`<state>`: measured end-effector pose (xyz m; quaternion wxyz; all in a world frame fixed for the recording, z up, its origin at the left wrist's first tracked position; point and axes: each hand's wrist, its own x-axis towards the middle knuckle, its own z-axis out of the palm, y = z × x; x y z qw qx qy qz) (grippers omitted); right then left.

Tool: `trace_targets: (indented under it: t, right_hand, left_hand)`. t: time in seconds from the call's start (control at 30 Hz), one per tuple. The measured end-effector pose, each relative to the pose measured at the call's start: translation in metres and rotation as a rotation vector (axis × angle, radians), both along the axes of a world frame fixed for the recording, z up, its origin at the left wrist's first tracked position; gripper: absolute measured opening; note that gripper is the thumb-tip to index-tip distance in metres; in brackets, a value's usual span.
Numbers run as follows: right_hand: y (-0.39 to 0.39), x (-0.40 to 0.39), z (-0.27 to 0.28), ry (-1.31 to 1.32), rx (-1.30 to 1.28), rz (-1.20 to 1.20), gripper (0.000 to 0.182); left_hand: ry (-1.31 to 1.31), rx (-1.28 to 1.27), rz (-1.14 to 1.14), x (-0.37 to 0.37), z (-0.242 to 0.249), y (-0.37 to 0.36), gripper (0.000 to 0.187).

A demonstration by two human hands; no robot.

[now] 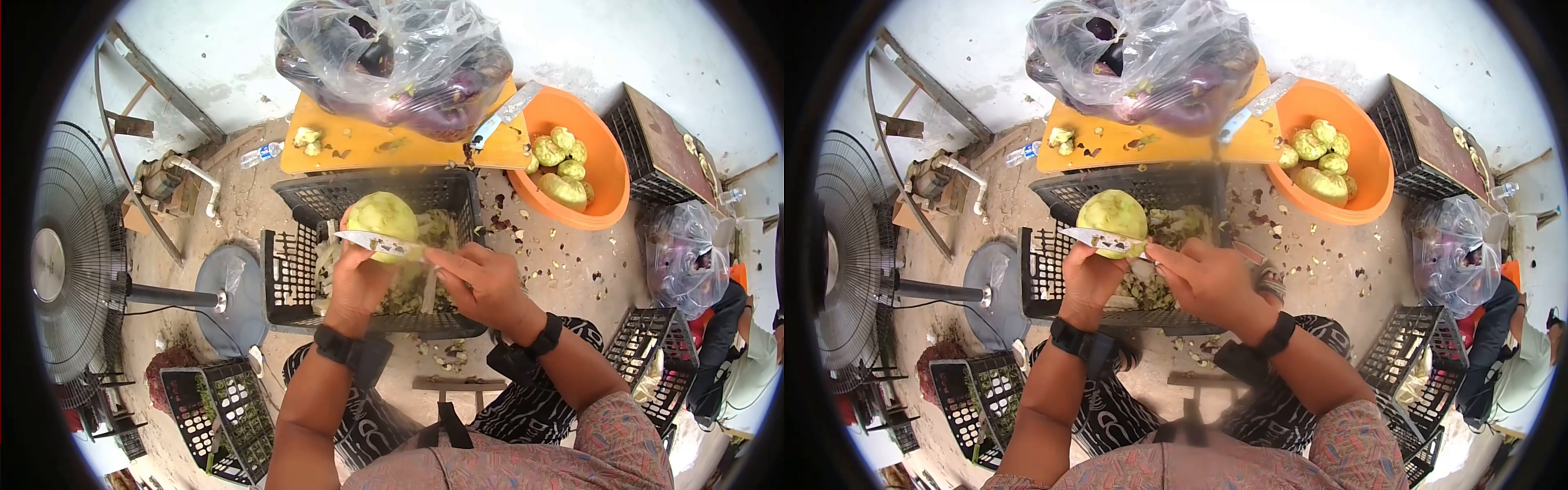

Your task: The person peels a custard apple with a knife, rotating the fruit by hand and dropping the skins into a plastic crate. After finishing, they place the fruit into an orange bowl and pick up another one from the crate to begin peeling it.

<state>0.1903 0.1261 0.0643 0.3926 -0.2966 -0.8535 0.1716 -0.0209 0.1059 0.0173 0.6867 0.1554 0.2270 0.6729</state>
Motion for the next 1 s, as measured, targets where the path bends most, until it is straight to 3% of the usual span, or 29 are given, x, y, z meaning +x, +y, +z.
trace_targets:
  t: [0.53,0.63,0.93,1.0]
  right_hand:
    - [-0.001,0.0,0.001,-0.063,0.102,-0.028,0.038]
    - [-0.001,-0.002,0.002,-0.083,0.131,-0.054,0.038]
    - [-0.002,-0.003,0.004,-0.096,0.14,-0.059,0.036]
    - [-0.002,-0.002,0.004,-0.098,0.135,-0.058,0.035]
  left_hand:
    - [-0.005,-0.027,0.013,0.008,0.015,-0.002,0.074]
    - [-0.122,0.042,-0.034,0.004,0.007,-0.003,0.068]
    - [-0.103,0.04,-0.049,0.007,0.008,-0.002,0.071]
    - [0.007,0.023,0.009,0.009,0.01,-0.002,0.07]
